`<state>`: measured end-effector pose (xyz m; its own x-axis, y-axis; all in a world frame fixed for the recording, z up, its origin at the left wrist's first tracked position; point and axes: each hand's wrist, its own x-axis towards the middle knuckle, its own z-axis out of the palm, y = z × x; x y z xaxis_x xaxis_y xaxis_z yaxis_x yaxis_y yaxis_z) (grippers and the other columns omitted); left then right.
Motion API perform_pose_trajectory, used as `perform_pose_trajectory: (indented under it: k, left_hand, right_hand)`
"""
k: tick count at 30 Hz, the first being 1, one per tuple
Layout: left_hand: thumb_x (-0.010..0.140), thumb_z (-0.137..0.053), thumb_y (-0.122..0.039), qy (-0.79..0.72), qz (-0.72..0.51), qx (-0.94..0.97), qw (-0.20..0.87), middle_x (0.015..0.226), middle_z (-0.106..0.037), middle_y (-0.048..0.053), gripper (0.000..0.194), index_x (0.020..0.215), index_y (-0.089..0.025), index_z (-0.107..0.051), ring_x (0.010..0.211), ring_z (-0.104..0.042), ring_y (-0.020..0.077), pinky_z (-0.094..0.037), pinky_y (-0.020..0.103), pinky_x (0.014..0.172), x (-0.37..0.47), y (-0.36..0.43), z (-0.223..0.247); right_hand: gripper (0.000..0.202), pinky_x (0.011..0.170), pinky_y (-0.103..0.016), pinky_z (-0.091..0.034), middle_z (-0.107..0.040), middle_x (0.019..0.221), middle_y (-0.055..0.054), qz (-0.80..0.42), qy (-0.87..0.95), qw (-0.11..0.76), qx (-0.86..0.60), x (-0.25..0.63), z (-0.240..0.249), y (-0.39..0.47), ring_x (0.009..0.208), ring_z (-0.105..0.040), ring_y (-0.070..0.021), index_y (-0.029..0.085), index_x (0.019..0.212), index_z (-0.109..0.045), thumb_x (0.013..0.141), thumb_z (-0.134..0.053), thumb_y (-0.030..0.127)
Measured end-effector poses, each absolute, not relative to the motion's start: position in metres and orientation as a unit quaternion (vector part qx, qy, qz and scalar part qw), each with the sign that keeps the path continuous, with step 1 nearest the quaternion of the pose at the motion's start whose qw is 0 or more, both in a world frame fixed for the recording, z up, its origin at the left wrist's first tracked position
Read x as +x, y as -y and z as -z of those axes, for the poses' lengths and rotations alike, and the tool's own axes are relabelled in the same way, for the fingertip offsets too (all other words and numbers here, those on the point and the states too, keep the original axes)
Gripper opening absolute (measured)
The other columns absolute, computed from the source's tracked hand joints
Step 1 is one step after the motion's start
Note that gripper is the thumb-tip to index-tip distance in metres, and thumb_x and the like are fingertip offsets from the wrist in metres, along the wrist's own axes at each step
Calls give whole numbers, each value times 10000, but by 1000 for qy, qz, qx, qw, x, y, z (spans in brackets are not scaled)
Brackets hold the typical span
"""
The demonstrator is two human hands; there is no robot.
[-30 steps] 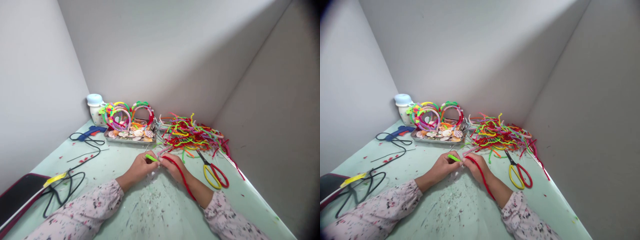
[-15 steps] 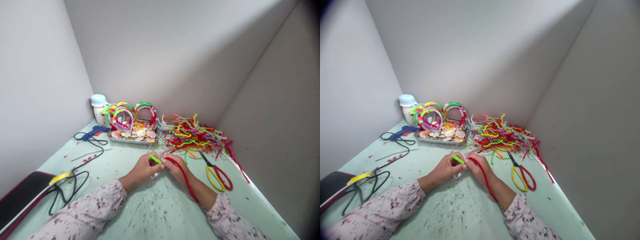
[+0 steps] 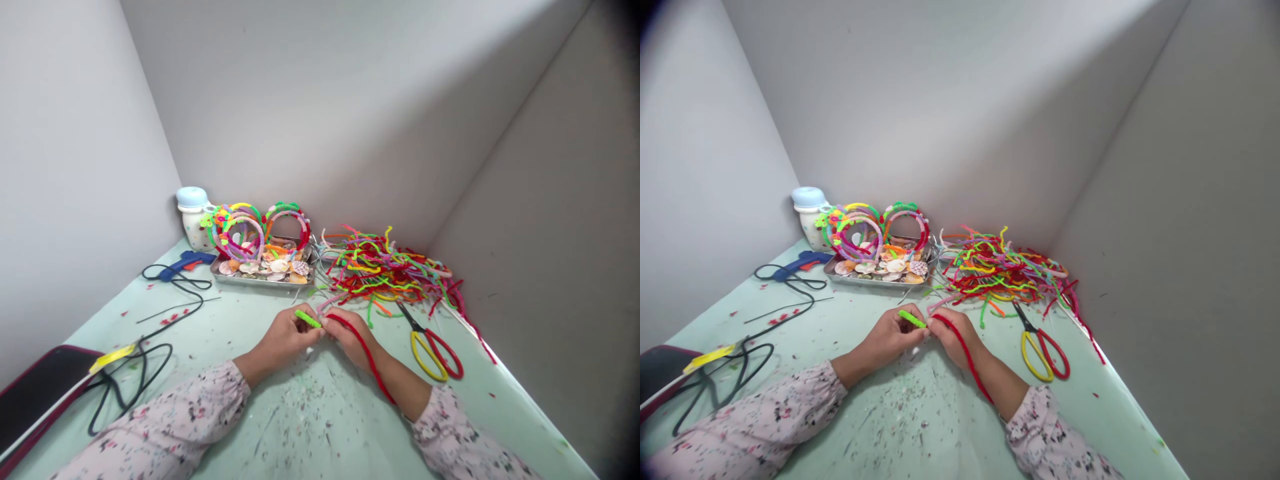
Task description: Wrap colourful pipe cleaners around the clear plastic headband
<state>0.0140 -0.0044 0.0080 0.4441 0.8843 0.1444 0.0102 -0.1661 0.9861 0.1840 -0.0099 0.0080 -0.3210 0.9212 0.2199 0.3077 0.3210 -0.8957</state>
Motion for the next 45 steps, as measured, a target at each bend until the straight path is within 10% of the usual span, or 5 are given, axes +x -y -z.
perform_pose_trajectory:
  k: [34, 45]
  left_hand:
    - [739, -638, -273, -328, -402, 656, 548, 645, -541, -16, 161, 780, -130, -576, 560, -472, 84, -360, 201, 538, 13, 3, -6]
    - [697, -614, -181, -349, -433, 608, 567, 597, -509, -36, 87, 692, -139, -538, 521, -476, 78, -370, 198, 526, 9, 0, -13]
  right_hand:
    - [178, 593, -226, -373, -511, 640, 20, -404, 696, 418, -421, 186, -10, 8, 629, -455, -123, 174, 695, -575, 834, -511, 266]
    - [359, 780, -315, -483, -639, 1038, -83, -442, 670, 452, -389, 189, -4, 7, 906, -609, -192, 191, 1126, -602, 813, -602, 365]
